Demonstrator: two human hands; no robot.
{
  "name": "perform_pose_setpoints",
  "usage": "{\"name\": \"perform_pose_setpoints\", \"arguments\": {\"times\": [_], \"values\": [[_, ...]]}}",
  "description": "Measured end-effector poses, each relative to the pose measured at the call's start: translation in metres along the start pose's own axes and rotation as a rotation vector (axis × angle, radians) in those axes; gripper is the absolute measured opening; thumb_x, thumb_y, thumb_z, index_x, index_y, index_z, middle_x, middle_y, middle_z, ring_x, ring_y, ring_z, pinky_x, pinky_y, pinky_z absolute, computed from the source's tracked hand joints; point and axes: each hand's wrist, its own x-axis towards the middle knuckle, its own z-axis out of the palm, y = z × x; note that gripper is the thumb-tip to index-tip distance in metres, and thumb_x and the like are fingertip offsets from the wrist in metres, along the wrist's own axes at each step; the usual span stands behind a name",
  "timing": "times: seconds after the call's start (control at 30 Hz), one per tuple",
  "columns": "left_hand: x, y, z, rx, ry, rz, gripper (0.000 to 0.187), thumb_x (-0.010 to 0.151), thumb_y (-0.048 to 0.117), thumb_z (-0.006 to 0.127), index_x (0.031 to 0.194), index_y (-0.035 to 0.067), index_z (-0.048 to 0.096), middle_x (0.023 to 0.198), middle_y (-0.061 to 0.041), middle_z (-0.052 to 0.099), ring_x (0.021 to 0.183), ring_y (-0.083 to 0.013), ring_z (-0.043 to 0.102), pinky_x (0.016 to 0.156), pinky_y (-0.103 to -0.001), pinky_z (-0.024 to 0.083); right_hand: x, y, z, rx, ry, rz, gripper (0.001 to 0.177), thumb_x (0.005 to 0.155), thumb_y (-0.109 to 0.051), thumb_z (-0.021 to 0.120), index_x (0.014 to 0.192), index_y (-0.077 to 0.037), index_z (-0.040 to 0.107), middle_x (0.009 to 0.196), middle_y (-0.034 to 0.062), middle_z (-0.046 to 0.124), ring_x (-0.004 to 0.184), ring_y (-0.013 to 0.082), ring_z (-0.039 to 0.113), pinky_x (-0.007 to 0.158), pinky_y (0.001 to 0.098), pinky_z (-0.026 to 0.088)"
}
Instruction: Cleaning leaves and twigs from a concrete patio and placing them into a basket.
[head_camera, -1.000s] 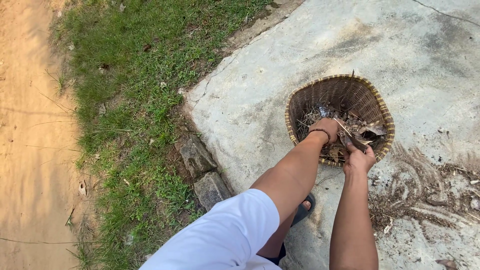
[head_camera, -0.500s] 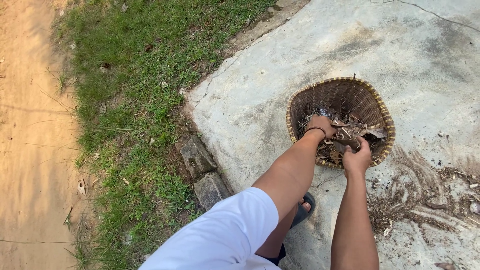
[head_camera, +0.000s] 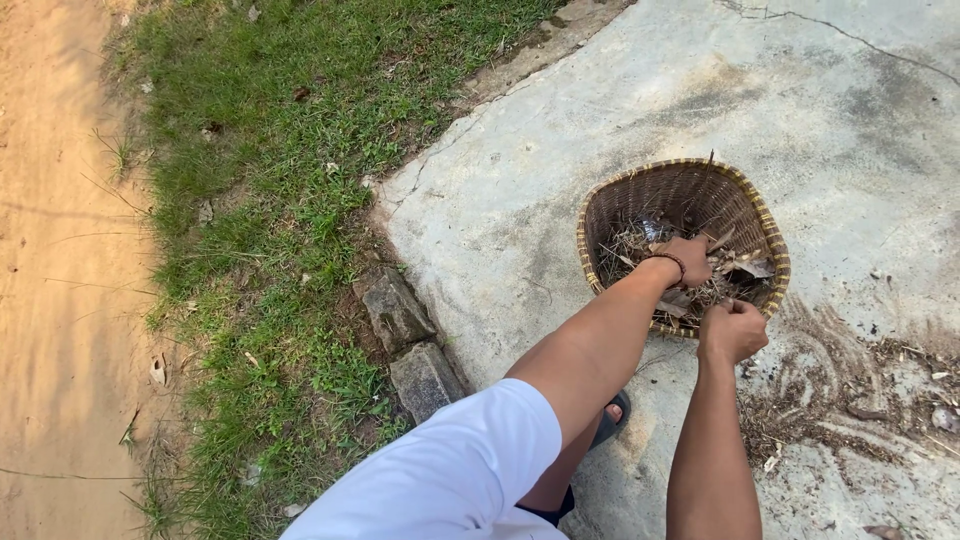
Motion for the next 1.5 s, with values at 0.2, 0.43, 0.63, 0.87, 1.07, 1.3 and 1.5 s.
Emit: {"name": "perform_pose_setpoints", "arguments": {"times": [0.2, 0.43, 0.63, 0.87, 1.07, 1.3, 1.5], "values": [[-0.009, 0.062, 0.007, 0.223, -0.123, 0.261, 0.045, 0.086, 0.022, 0.068, 0.129, 0.011, 0.064, 0.117, -0.015, 0.074, 0.103, -0.0261, 0.076, 0.088, -0.039, 0.062, 0.005, -0.017, -0.049, 0.708, 0.029, -0.024, 0.029, 0.109, -0.026, 0.046, 0.128, -0.008, 0.059, 0.107, 0.0044, 0.070, 0.089, 0.0131, 0.066, 0.068, 0.0276, 0.055], [-0.033, 0.141, 0.046, 0.550, -0.046, 0.595, 0.022, 0.089, 0.026, 0.068, 0.107, 0.019, 0.078, 0.113, -0.003, 0.075, 0.109, -0.0213, 0.070, 0.092, -0.039, 0.059, 0.017, -0.001, -0.144, 1.087, -0.127, -0.284, 0.028, 0.120, -0.019, 0.044, 0.119, 0.002, 0.063, 0.105, 0.0154, 0.068, 0.091, 0.0230, 0.072, 0.080, 0.0361, 0.067], [-0.062, 0.164, 0.057, 0.622, -0.151, 0.914, 0.020, 0.079, 0.009, 0.072, 0.098, 0.009, 0.077, 0.100, -0.013, 0.076, 0.101, -0.0270, 0.072, 0.084, -0.038, 0.060, 0.009, 0.005, -0.242, 0.523, -0.187, -0.150, 0.022, 0.100, 0.008, 0.054, 0.119, 0.003, 0.065, 0.110, 0.0149, 0.072, 0.099, 0.0239, 0.073, 0.077, 0.0338, 0.063], [-0.147, 0.218, 0.071, 0.525, -0.269, 1.177, 0.012, 0.087, 0.007, 0.067, 0.095, 0.007, 0.076, 0.097, -0.014, 0.076, 0.095, -0.0276, 0.075, 0.081, -0.039, 0.060, -0.067, -0.011, -0.332, 0.108, -0.112, 0.016, 0.023, 0.099, -0.003, 0.063, 0.120, 0.001, 0.069, 0.107, 0.0138, 0.074, 0.095, 0.0226, 0.070, 0.074, 0.0352, 0.057], [-0.198, 0.243, 0.105, 0.465, -0.288, 1.416, 0.013, 0.087, 0.009, 0.066, 0.094, 0.010, 0.076, 0.097, -0.012, 0.078, 0.095, -0.0280, 0.074, 0.083, -0.041, 0.059, -0.084, 0.079, -0.361, 0.164, -0.106, 0.121, 0.018, 0.097, -0.006, 0.067, 0.113, 0.003, 0.072, 0.099, 0.0118, 0.074, 0.085, 0.0187, 0.066, 0.073, 0.0350, 0.055], [-0.214, 0.242, 0.109, 0.539, -0.282, 1.521, 0.017, 0.090, 0.022, 0.066, 0.086, 0.010, 0.077, 0.090, -0.016, 0.074, 0.085, -0.0333, 0.074, 0.074, -0.046, 0.060, -0.100, 0.125, -0.375, 0.445, -0.269, 0.140, 0.013, 0.099, -0.009, 0.065, 0.106, 0.001, 0.070, 0.090, 0.0050, 0.069, 0.078, 0.0149, 0.063, 0.072, 0.0323, 0.056], [-0.208, 0.242, 0.111, 0.512, -0.304, 1.478, 0.018, 0.093, 0.025, 0.066, 0.088, 0.010, 0.076, 0.084, -0.014, 0.075, 0.080, -0.0320, 0.073, 0.071, -0.046, 0.059, -0.088, 0.144, -0.359, 0.547, -0.300, 0.004, 0.008, 0.096, -0.007, 0.066, 0.100, -0.001, 0.070, 0.084, 0.0040, 0.070, 0.072, 0.0114, 0.062, 0.066, 0.0285, 0.053]]}}
